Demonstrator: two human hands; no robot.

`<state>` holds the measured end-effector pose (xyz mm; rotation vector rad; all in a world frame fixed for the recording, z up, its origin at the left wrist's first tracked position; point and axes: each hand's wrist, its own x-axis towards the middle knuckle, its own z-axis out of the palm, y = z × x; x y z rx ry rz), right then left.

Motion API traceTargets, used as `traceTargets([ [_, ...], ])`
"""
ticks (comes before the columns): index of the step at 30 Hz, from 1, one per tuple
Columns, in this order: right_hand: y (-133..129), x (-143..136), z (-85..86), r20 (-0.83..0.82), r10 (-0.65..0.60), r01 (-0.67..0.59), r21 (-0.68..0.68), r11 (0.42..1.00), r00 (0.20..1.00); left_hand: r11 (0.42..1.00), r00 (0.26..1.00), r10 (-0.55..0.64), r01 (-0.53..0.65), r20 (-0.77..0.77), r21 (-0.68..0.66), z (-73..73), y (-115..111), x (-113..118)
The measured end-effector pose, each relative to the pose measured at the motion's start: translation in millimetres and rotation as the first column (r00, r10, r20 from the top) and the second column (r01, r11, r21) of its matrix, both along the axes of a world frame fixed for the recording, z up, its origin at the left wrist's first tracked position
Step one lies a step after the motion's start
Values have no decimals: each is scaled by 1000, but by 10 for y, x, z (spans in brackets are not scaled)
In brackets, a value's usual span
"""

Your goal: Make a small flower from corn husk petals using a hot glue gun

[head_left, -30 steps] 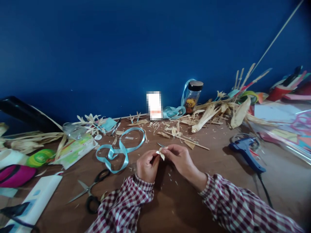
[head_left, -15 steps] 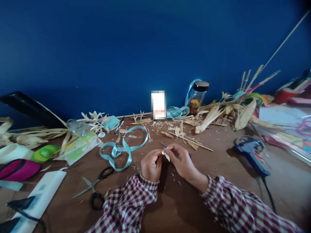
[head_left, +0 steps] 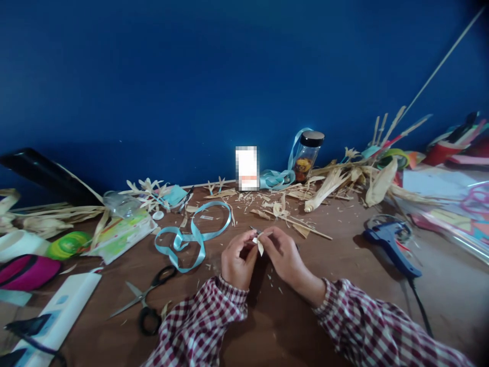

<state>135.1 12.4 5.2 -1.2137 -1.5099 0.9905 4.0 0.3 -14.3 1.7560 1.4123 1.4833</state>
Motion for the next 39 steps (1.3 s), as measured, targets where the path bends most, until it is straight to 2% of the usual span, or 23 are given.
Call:
traceTargets([
  [2, 5, 32, 17, 91, -45, 39, 64, 997, 995, 994, 993, -30, 42, 115, -103, 21, -29, 24],
  [4, 19, 62, 29, 163, -86, 62, 142, 988, 983, 975, 965, -94, 139, 244, -174, 72, -61, 36],
  [7, 41, 80, 28, 213, -124, 74, 227, 971, 969, 937, 892, -162, 273, 422, -218, 168, -97, 34],
  [9, 49, 76, 16, 234, -118, 55, 262, 964, 965, 914, 860, -170, 319, 481, -249, 207, -102, 29],
  [12, 50, 64, -2, 253, -76, 3, 277, 961, 965, 907, 864, -127, 300, 488, -296, 194, -83, 21],
  [18, 24, 65, 11, 245, -29, -37, 260, 965, 969, 885, 862, -31, 259, 506, -386, 78, -28, -22],
  [22, 9, 70, 33, 250, -23, -44, 258, 965, 968, 863, 872, -18, 261, 489, -433, 74, 4, -58],
  [26, 4, 67, 35, 266, -22, -49, 257, 965, 964, 833, 845, -2, 298, 535, -466, 44, 39, -85],
  [32, 1, 67, 12, 265, -17, -54, 257, 965, 964, 826, 842, -19, 317, 538, -466, -14, 65, -116],
  [39, -7, 57, -4, 241, -13, -47, 241, 969, 971, 803, 819, -10, 349, 574, -483, 45, 55, -108],
])
